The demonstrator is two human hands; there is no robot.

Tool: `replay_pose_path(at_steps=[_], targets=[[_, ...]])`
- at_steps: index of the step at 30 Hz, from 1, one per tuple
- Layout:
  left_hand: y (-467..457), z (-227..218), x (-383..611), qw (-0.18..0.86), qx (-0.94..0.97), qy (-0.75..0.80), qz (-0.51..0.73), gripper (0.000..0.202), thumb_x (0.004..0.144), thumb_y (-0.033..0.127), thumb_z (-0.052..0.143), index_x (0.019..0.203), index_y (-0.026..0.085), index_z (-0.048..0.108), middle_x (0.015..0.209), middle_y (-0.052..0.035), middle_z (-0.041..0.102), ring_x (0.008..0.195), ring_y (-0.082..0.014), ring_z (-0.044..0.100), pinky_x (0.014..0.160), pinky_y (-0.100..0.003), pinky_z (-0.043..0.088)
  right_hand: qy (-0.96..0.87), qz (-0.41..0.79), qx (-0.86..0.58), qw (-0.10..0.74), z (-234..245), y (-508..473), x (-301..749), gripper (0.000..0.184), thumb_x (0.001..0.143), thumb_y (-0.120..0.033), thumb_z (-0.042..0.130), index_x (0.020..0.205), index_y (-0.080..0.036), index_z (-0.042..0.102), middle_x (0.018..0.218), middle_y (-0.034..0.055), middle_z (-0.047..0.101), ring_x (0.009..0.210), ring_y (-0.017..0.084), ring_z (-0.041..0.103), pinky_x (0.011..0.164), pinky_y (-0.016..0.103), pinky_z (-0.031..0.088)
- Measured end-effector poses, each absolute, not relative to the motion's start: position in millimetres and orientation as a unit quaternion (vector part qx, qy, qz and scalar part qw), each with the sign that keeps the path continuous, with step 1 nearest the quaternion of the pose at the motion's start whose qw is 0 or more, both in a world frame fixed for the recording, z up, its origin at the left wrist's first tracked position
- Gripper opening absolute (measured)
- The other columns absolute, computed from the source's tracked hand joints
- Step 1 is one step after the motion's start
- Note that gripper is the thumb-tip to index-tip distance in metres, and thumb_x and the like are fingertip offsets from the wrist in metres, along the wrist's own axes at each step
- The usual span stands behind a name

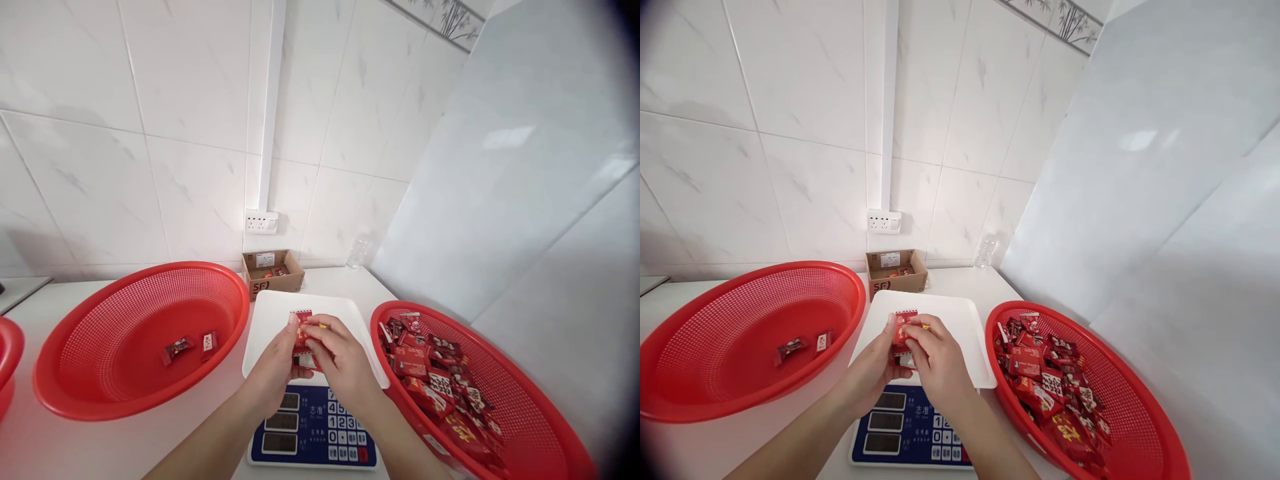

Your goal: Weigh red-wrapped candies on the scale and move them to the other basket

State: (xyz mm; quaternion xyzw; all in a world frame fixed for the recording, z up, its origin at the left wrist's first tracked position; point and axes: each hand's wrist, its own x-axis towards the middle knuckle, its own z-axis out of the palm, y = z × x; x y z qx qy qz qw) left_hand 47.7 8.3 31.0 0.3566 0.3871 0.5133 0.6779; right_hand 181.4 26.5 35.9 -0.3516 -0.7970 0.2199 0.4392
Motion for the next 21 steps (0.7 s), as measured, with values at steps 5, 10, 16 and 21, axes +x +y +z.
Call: replay_pose_path(at_steps=[5, 10, 16, 21], targets=[[6, 28, 47, 0.681, 0.318, 0.382, 0.538, 0.042, 0.08, 0.056, 0.056, 0.096, 0.018, 0.063, 0.075, -0.0007, 0.064, 0.062, -0.0104, 0.056, 0.05, -0.019, 0.044, -0.732, 0.239, -0.382, 0.51, 42, 24, 183, 0.02, 0.089, -0.032, 0.048, 0.097, -0.025, 0.066, 0.104, 0.0056, 0.063, 0.1, 0.019, 0.06, 0.089, 0.036, 0.05], [8, 25, 50, 0.737, 0.235, 0.361, 0.521, 0.037, 0.084, 0.05, 0.055, 0.098, 0.017, 0.063, 0.085, -0.0049, 0.069, 0.066, -0.0118, 0.061, 0.057, -0.023, 0.053, -0.688, 0.195, -0.429, 0.551, 44, 25, 176, 0.025, 0.091, -0.035, 0.044, 0.108, -0.025, 0.058, 0.112, 0.0064, 0.061, 0.11, 0.021, 0.055, 0.096, 0.039, 0.044], [6, 23, 56, 0.764, 0.189, 0.335, 0.518, 0.032, 0.086, 0.045, 0.053, 0.101, 0.019, 0.064, 0.093, -0.0051, 0.07, 0.076, -0.0149, 0.066, 0.065, -0.028, 0.058, -0.713, 0.283, -0.434, 0.473, 39, 26, 164, 0.034, 0.094, -0.036, 0.036, 0.122, -0.027, 0.052, 0.124, 0.006, 0.058, 0.119, 0.02, 0.05, 0.104, 0.043, 0.037], [4, 26, 58, 0.784, 0.17, 0.328, 0.499, 0.036, 0.086, 0.046, 0.053, 0.1, 0.016, 0.066, 0.088, -0.0066, 0.07, 0.071, -0.0152, 0.066, 0.061, -0.029, 0.059, -0.703, 0.375, -0.413, 0.441, 42, 25, 162, 0.043, 0.093, -0.039, 0.038, 0.135, -0.03, 0.042, 0.137, 0.0044, 0.05, 0.129, 0.019, 0.042, 0.109, 0.044, 0.032]])
